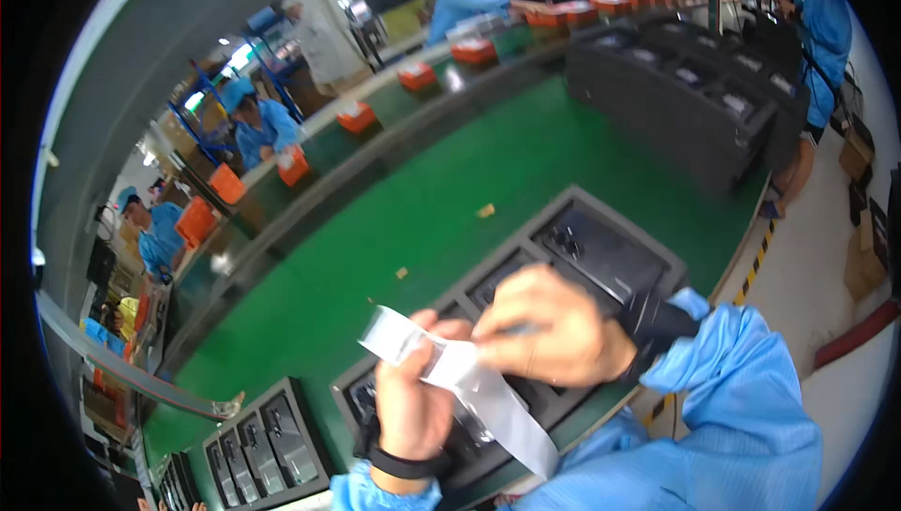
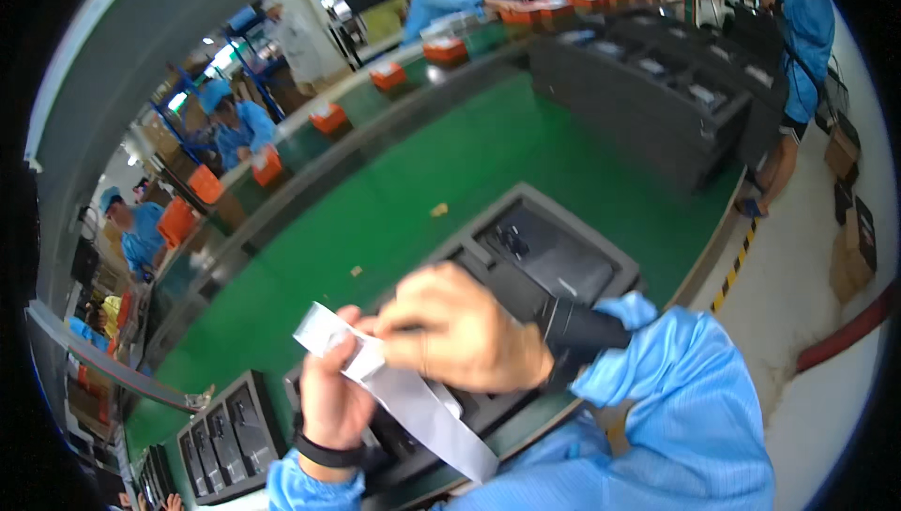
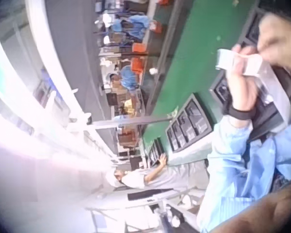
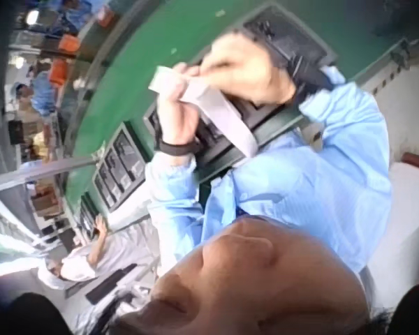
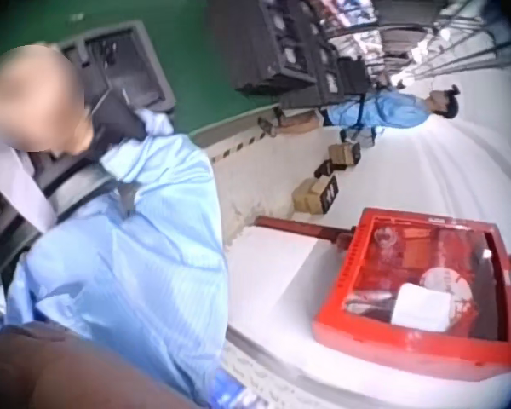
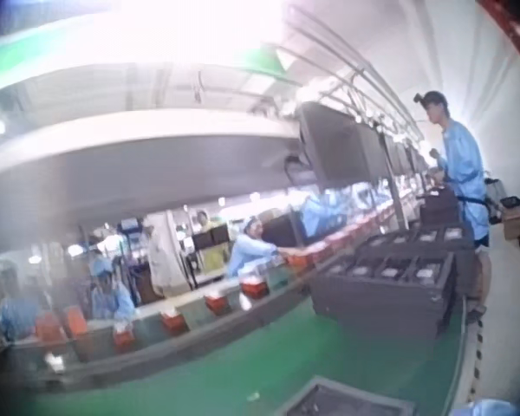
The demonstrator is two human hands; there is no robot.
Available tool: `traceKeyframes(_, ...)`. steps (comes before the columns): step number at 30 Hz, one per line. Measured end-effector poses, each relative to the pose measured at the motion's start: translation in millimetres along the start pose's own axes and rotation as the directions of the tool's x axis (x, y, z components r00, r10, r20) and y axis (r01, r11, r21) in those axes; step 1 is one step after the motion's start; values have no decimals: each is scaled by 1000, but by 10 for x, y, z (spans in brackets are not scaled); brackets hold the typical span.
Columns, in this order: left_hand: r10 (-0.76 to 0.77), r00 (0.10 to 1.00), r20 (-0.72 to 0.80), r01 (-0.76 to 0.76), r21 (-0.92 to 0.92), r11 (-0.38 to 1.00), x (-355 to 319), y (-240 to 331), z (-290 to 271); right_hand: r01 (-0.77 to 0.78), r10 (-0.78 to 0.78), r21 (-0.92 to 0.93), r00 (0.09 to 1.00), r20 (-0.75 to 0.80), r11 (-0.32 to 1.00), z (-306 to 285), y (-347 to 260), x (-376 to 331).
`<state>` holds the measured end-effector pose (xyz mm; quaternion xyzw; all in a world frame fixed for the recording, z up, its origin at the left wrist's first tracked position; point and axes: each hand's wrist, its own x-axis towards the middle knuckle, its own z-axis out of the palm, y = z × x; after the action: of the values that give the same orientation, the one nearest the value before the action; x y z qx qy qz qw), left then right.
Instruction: Applying serial number or identification labels to the back of mobile phone handsets at an assembly line.
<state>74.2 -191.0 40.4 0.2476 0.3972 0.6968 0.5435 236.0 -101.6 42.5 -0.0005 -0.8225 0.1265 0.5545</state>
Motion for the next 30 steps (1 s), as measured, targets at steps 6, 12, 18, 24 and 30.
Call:
traceKeyframes(6, -135, 968, 212, -75, 755, 652, -39, -113, 117, -114, 115, 23, 993, -39, 993, -628, 292, 28)
traceKeyframes(12, -201, 788, 582, -590, 807, 21, 129, -433, 235, -282, 313, 219, 942, -124, 934, -844, 465, -31)
traceKeyframes(18, -491, 694, 527, -685, 694, -222, 193, -453, 462, -348, 416, 329, 895, -163, 878, -980, 529, -141)
traceKeyframes(24, -628, 707, 324, -628, 696, -348, 198, -487, 679, -379, 447, 433, 893, -63, 818, -814, 625, -65)
traceKeyframes(30, -768, 511, 386, -800, 541, -261, 225, -427, 825, -427, 490, 456, 871, -23, 780, -874, 767, -111)
